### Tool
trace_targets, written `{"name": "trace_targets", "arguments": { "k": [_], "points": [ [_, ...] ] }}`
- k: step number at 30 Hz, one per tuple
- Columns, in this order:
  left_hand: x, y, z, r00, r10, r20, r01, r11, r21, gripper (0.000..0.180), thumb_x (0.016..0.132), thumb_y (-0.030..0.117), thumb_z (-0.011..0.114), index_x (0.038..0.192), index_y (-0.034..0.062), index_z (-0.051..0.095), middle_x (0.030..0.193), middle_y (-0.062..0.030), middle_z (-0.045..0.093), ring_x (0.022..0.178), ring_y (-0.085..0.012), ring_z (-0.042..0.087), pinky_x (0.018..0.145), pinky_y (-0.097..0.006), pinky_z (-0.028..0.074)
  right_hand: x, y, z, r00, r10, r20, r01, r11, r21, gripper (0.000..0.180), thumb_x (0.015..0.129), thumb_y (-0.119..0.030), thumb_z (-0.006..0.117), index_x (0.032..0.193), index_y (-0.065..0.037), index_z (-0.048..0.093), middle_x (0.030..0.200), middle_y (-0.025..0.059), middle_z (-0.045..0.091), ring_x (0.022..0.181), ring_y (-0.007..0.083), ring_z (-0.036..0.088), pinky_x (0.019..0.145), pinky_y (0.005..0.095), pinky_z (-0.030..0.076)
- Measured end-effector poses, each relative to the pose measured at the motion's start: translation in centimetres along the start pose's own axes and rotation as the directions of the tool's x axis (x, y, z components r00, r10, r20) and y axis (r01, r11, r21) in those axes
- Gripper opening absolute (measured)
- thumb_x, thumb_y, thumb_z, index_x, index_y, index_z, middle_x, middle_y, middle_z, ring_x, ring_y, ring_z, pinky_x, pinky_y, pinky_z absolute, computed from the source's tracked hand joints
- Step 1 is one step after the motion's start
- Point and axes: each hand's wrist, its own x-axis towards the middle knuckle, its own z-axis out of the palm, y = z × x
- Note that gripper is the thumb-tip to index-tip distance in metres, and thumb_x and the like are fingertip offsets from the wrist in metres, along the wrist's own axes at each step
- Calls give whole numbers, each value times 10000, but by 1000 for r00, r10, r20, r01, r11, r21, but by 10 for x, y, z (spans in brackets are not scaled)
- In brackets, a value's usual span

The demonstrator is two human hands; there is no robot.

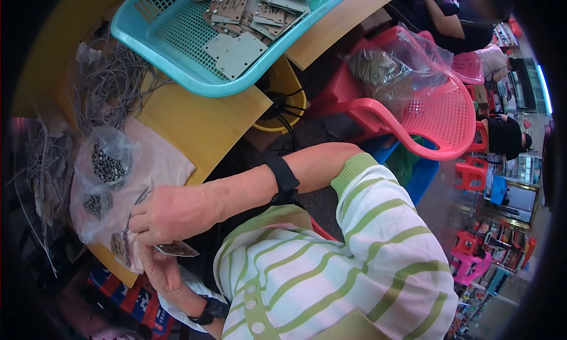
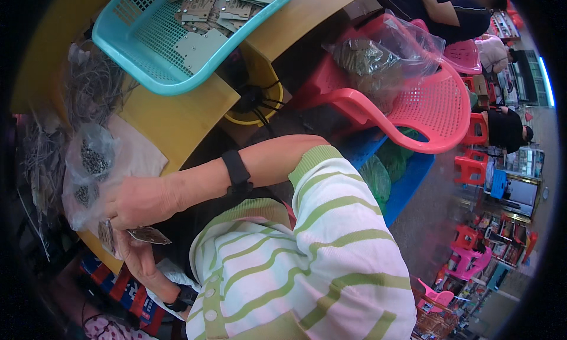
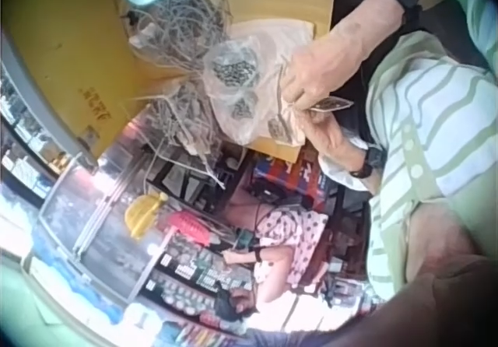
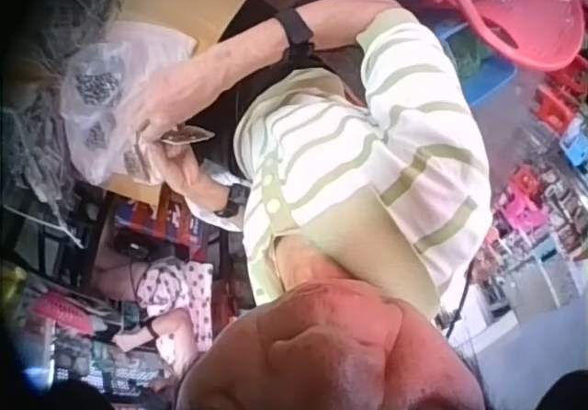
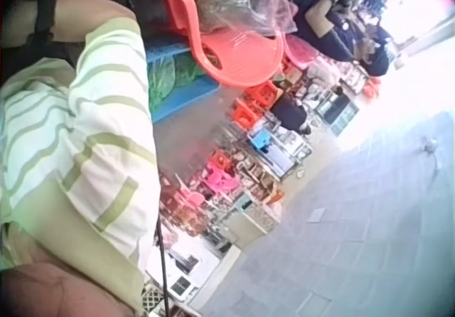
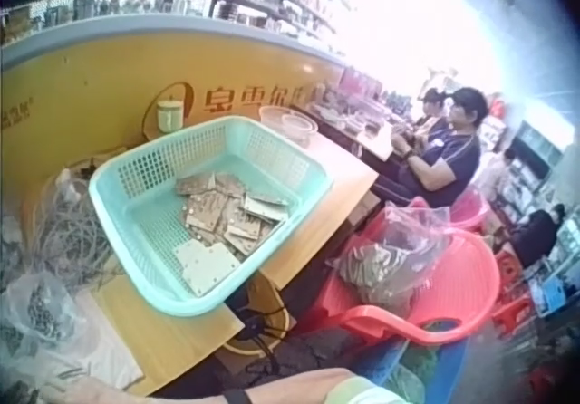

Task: The recorder is attaching grey cords to decorative metal or plastic tags on a workshop table.

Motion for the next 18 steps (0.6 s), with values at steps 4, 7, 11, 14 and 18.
{"name": "trace_targets", "arguments": {
  "k": [4, 7, 11, 14, 18],
  "points": [
    [3, -3, 13, 989, 57, -139, -49, 997, 56, 301, 927, 198, 571, 1185, 48, 534, 1207, -75, 554, 1100, -182, 529, 953, -364, 420, 1, -8, 8, 983, 128, 132, -117, 989, -86, 128, 706, -145, 606, 765, -39, 564, 815, 72, 551, 770, 230, 605, 573, 351, 506],
    [3, -15, 36, 922, 377, -87, -292, 826, 482, 228, 928, 153, 567, 1106, 11, 559, 1171, -93, 564, 1057, -165, 542, 939, -342, 417, 5, -11, -1, 871, 423, 250, -450, 891, 58, 163, 704, -160, 628, 760, -18, 571, 767, 113, 573, 729, 263, 618, 587, 369, 501],
    [2, -17, 56, 760, 620, 195, -495, 357, 792, 113, 922, 99, 557, 904, -10, 532, 984, -55, 535, 909, -121, 493, 860, -247, 379, 7, -11, -16, 627, 601, 495, -762, 604, 232, 201, 689, -176, 639, 744, 2, 567, 701, 170, 586, 670, 330, 613, 602, 404, 482],
    [3, -21, 59, 751, 639, 166, -500, 386, 776, 114, 914, 80, 553, 850, -2, 507, 955, -48, 515, 874, -112, 469, 830, -228, 362, 10, -7, -21, 486, 583, 651, -866, 421, 270, 205, 675, -163, 653, 749, 8, 567, 701, 166, 586, 664, 345, 597, 581, 418, 473],
    [1, -16, 63, 781, 612, 125, -490, 476, 731, 97, 932, 85, 538, 875, 8, 526, 958, -35, 522, 831, -87, 473, 788, -215, 378, -10, -9, 8, 885, 455, 101, -463, 834, 301, 209, 683, -167, 654, 753, 11, 571, 674, 150, 582, 620, 290, 597, 534, 391, 456]
  ]
}}
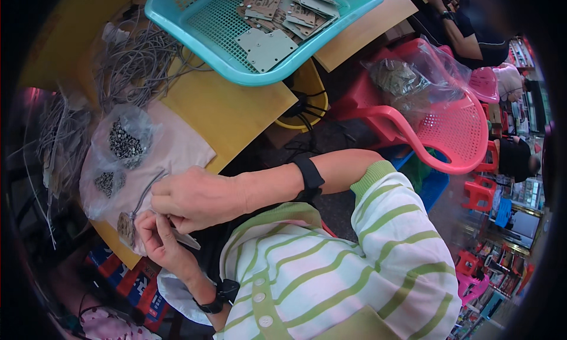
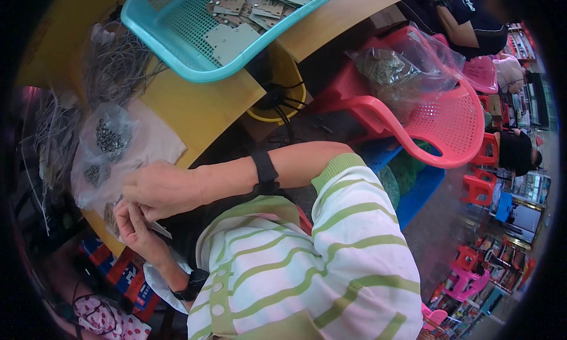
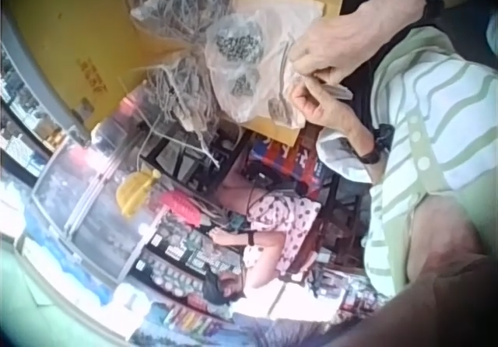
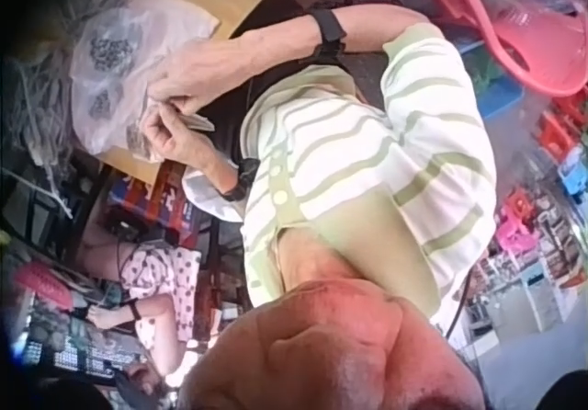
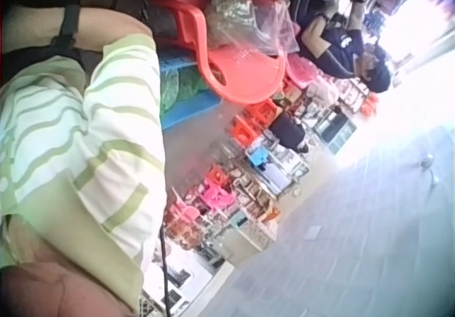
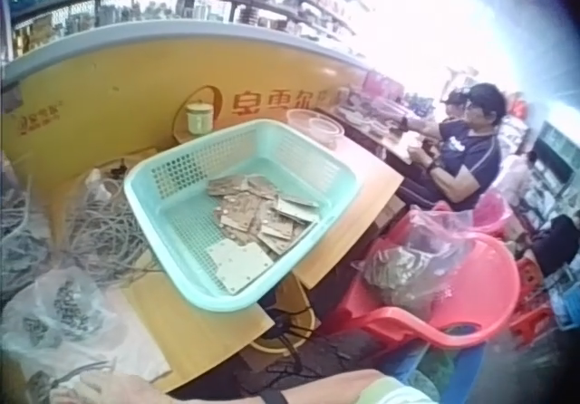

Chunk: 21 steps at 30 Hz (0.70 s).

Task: The recorder is attaching grey cords to decorative metal or plastic tags on a workshop table.

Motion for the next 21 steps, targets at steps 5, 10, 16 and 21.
{"name": "trace_targets", "arguments": {
  "k": [5, 10, 16, 21],
  "points": [
    [1, 7, 4, 946, -321, 32, 308, 870, -384, 131, 905, 34, 565, 802, 31, 485, 869, -8, 457, 824, -88, 440, 783, -211, 363, -7, -3, 1, 972, 225, -60, -192, 921, 340, 237, 708, -174, 661, 693, 2, 501, 550, 61, 464, 528, 163, 506, 492, 317, 419],
    [-1, 12, 13, 999, -11, -33, 10, 999, -45, 98, 888, 14, 580, 814, 16, 514, 897, -12, 440, 818, -86, 439, 774, -207, 363, -4, 4, -17, 532, 392, 750, -804, -41, 593, 220, 807, -299, 573, 682, -118, 576, 592, -58, 453, 478, 43, 369, 433, 203, 287],
    [-3, 9, 3, 998, 24, -56, -23, 1000, 21, 95, 856, 4, 595, 800, 6, 517, 913, -31, 435, 859, -123, 441, 783, -236, 371, -8, -16, -24, 956, 209, 207, -248, 951, 184, 244, 827, -222, 582, 765, 14, 587, 666, 74, 479, 571, 163, 488, 551, 319, 417],
    [1, 2, -3, 997, -40, -70, 38, 998, -42, 112, 823, 33, 578, 765, 51, 484, 812, 0, 435, 764, -106, 422, 736, -230, 368, -2, -11, -26, 972, 78, 220, -137, 954, 267, 233, 908, -200, 552, 939, 27, 595, 875, 118, 561, 833, 196, 558, 715, 306, 436]
  ]
}}
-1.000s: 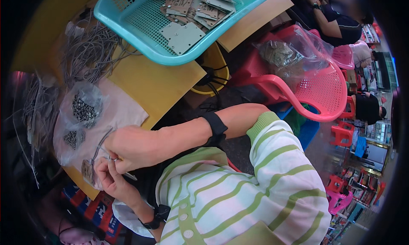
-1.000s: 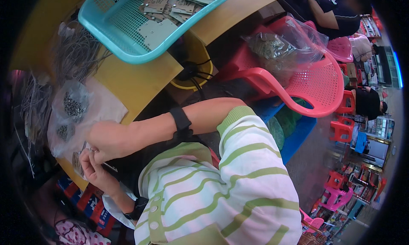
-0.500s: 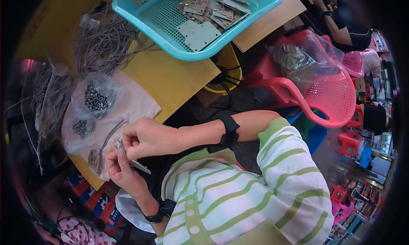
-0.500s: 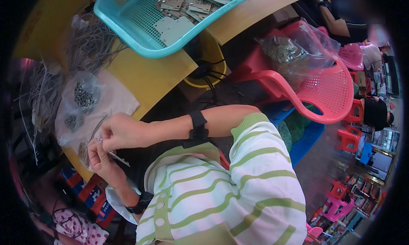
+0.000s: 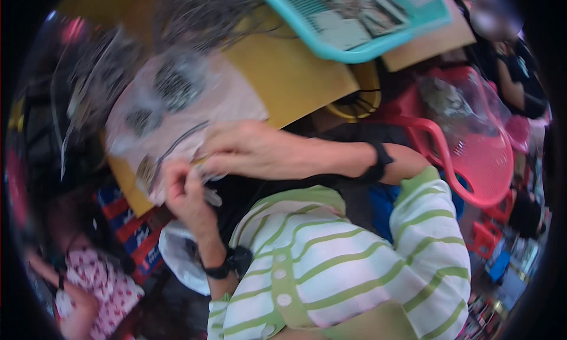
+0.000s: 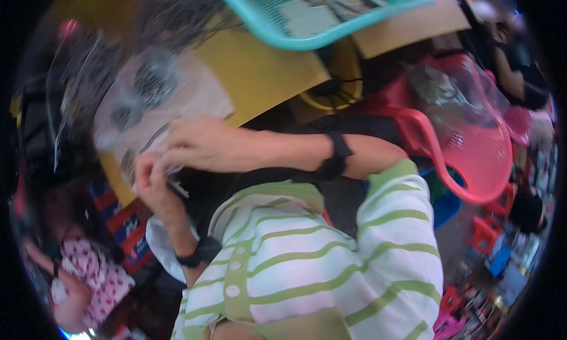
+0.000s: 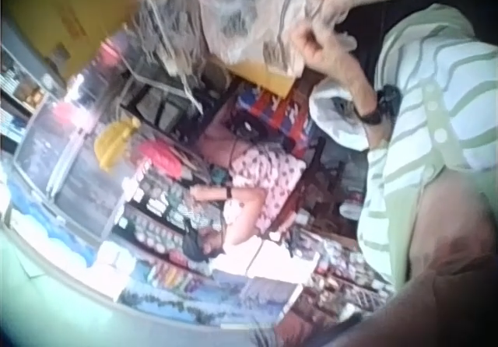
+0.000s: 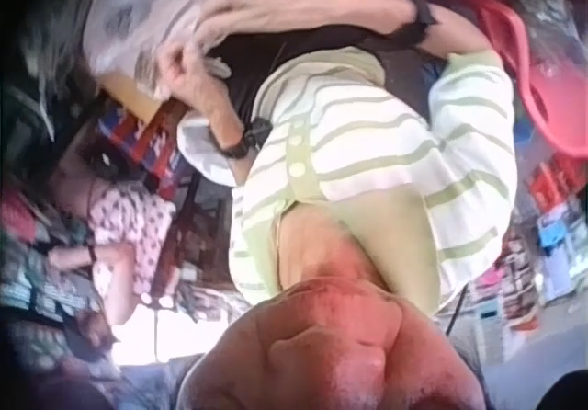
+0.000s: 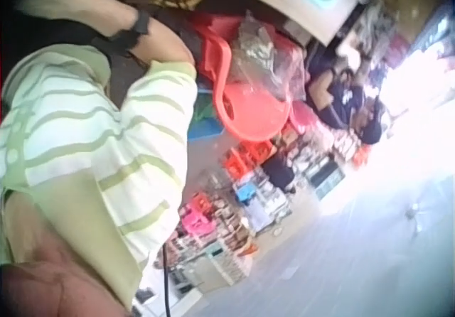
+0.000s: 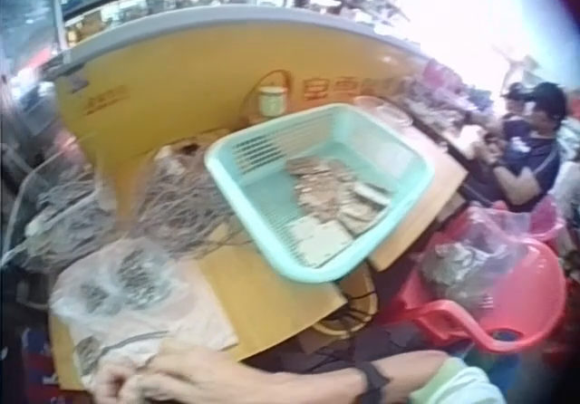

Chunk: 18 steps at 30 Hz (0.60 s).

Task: The recorder is attaching grey cords to decorative metal or plastic tags on a workshop table.

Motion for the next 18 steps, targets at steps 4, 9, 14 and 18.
{"name": "trace_targets", "arguments": {
  "k": [4, 9, 14, 18],
  "points": [
    [5, 14, 13, 985, -153, 80, 165, 973, -160, 39, 846, 20, 554, 879, 40, 551, 903, 9, 494, 774, -66, 471, 684, -198, 394, 5, -20, -17, 981, 189, 53, -182, 977, -111, 230, 930, -187, 538, 958, 35, 592, 837, 75, 553, 801, 160, 536, 742, 296, 441],
    [5, 9, 0, 965, -126, 230, 159, 978, -132, 115, 887, 78, 517, 853, -2, 593, 856, -25, 556, 763, -84, 479, 700, -222, 387, 8, -28, -19, 747, 638, 185, -586, 502, 636, 274, 947, -305, 518, 814, -85, 614, 755, -47, 567, 616, 19, 400, 508, 154, 309],
    [10, 28, -4, 886, -256, 386, 371, 891, -261, 276, 934, 207, 475, 865, -4, 639, 814, -17, 584, 687, -62, 460, 610, -204, 356, 14, -34, -27, 723, 629, 286, -679, 570, 463, 393, 956, -377, 490, 664, -116, 464, 565, -100, 286, 474, 28, 200, 435, 214, 154],
    [8, 33, -14, 823, -351, 447, 483, 846, -225, 323, 947, 260, 472, 852, 15, 660, 745, -4, 587, 624, -41, 434, 553, -192, 317, 18, -42, -25, 788, 590, 175, -611, 721, 326, 393, 948, -359, 502, 645, -112, 456, 548, -101, 281, 475, 22, 206, 433, 215, 145]
  ]
}}
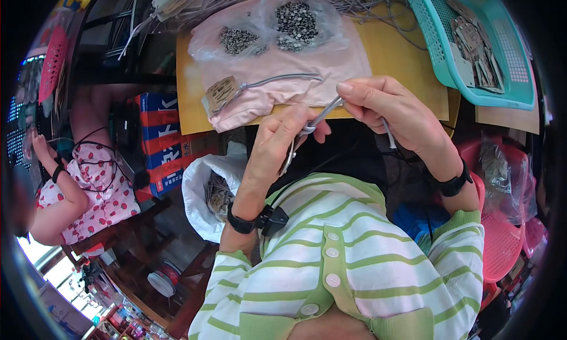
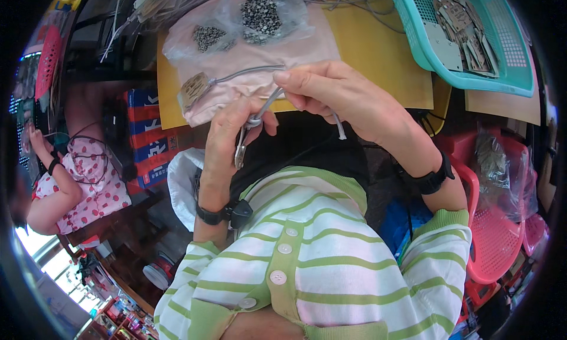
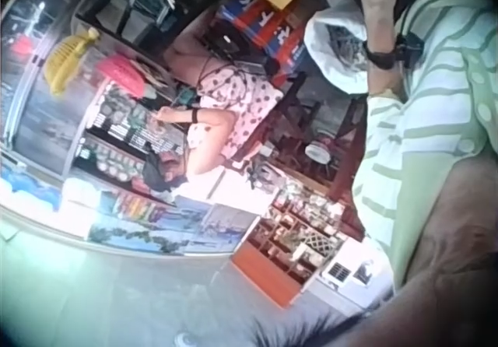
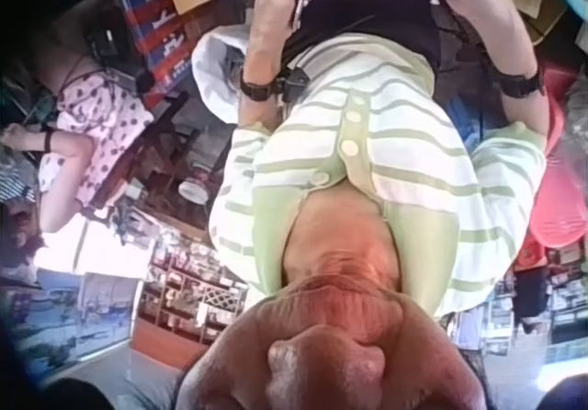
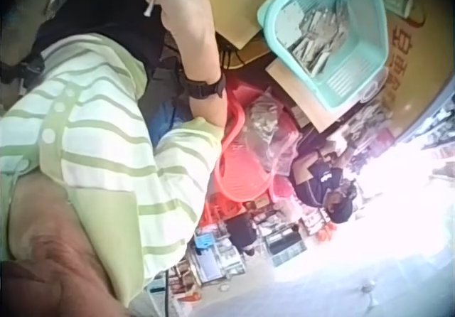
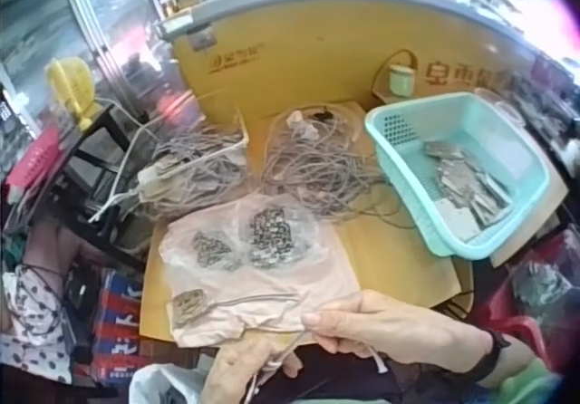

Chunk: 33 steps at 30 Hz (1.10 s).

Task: The recorder is attaching grey cords to decorative metal or plastic tags on a workshop table.

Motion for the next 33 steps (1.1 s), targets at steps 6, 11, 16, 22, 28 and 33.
{"name": "trace_targets", "arguments": {
  "k": [6, 11, 16, 22, 28, 33],
  "points": [
    [-6, -2, -6, 999, 35, 21, -35, 999, -14, 327, 944, 273, 495, 747, 41, 616, 672, 25, 538, 594, -29, 410, 536, -189, 288, -3, -11, -3, 999, 51, 11, -52, 989, 138, 387, 946, -327, 507, 631, -108, 456, 534, -95, 291, 448, 18, 210, 408, 216, 151],
    [-24, 2, -8, 997, 14, 78, -23, 993, 117, 169, 929, 131, 521, 802, 21, 539, 728, 29, 474, 655, -47, 419, 589, -198, 337, -4, -4, -1, 999, -27, 47, 17, 982, 187, 361, 945, -299, 514, 648, -98, 471, 537, -74, 334, 442, 29, 261, 400, 219, 203],
    [-73, 3, -59, 962, 174, -210, -93, 934, 346, 74, 786, 39, 637, 855, 22, 616, 795, -16, 540, 644, -67, 456, 566, -198, 350, -20, -19, -13, 953, -225, 201, 293, 852, -435, 315, 935, -322, 521, 912, -21, 611, 732, 33, 556, 630, 116, 490, 597, 255, 403],
    [-148, -42, -187, 724, -48, -688, 406, 836, 369, 72, 850, 112, 650, 838, 58, 604, 770, 23, 587, 711, -51, 511, 650, -195, 384, -56, -36, -58, 929, -305, 209, 341, 492, -801, 238, 899, -243, 575, 1018, -39, 611, 858, 60, 624, 622, 158, 530, 561, 286, 414],
    [-241, -203, -311, 557, 38, -830, 713, 490, 501, 152, 751, 125, 726, 823, 17, 647, 712, 11, 601, 620, -70, 490, 563, -218, 388, -97, -65, -71, 986, -106, 130, 163, 413, -896, 222, 863, -149, 587, 1032, -7, 610, 807, 81, 601, 706, 150, 603, 634, 300, 475],
    [-177, -126, -235, 605, -356, -713, 721, 624, 300, 203, 772, 152, 726, 890, -6, 679, 739, -4, 629, 658, -70, 549, 612, -218, 432, -136, -65, -68, 399, -851, -342, 149, 428, -891, 343, 875, -128, 399, 1069, 89, 580, 783, 74, 583, 687, 92, 506, 641, 219, 434]
  ]
}}
